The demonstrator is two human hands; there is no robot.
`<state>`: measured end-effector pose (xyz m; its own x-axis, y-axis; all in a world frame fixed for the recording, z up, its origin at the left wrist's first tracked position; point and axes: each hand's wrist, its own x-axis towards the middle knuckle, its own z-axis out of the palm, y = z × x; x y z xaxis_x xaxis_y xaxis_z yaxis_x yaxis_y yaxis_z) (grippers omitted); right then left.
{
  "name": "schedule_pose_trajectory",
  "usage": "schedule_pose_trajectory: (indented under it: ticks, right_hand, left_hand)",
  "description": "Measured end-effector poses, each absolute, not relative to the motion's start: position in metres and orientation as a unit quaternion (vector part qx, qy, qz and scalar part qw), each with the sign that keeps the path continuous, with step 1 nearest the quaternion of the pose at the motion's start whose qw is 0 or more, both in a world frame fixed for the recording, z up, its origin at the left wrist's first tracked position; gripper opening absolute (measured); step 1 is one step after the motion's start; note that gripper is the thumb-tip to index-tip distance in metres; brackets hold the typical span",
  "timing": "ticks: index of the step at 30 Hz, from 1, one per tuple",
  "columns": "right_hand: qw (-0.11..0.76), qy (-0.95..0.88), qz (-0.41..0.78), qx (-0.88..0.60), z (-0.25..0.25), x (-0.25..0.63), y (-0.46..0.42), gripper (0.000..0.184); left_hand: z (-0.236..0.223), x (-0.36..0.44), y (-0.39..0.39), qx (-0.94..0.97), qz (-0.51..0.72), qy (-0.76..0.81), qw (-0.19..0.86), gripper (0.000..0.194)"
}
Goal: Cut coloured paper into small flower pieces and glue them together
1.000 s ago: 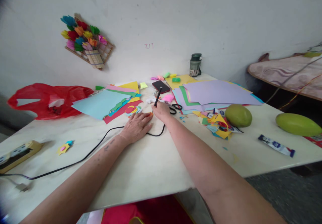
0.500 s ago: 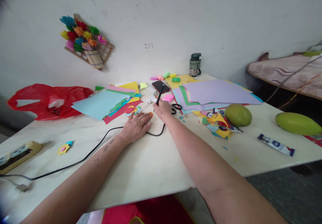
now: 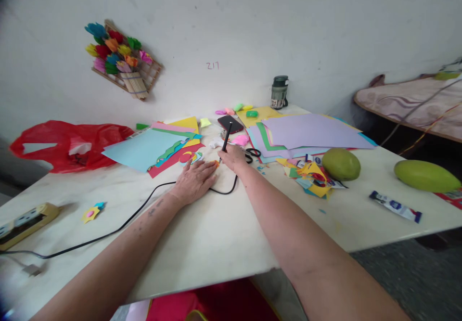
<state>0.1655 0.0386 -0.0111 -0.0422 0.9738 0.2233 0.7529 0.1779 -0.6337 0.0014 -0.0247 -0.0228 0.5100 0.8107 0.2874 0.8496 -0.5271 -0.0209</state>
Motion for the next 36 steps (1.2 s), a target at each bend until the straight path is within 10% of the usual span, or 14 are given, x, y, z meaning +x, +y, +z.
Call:
schedule_pose_trajectory:
  ticks: [36]
  right_hand:
    - [0.283, -0.707, 0.161, -0.628, -0.007, 0.1626, 0.0352, 0.025]
  left_hand:
    - [-0.022, 0.0012, -0.0255, -0.869, -0.122, -0.472, 0.083, 0.042]
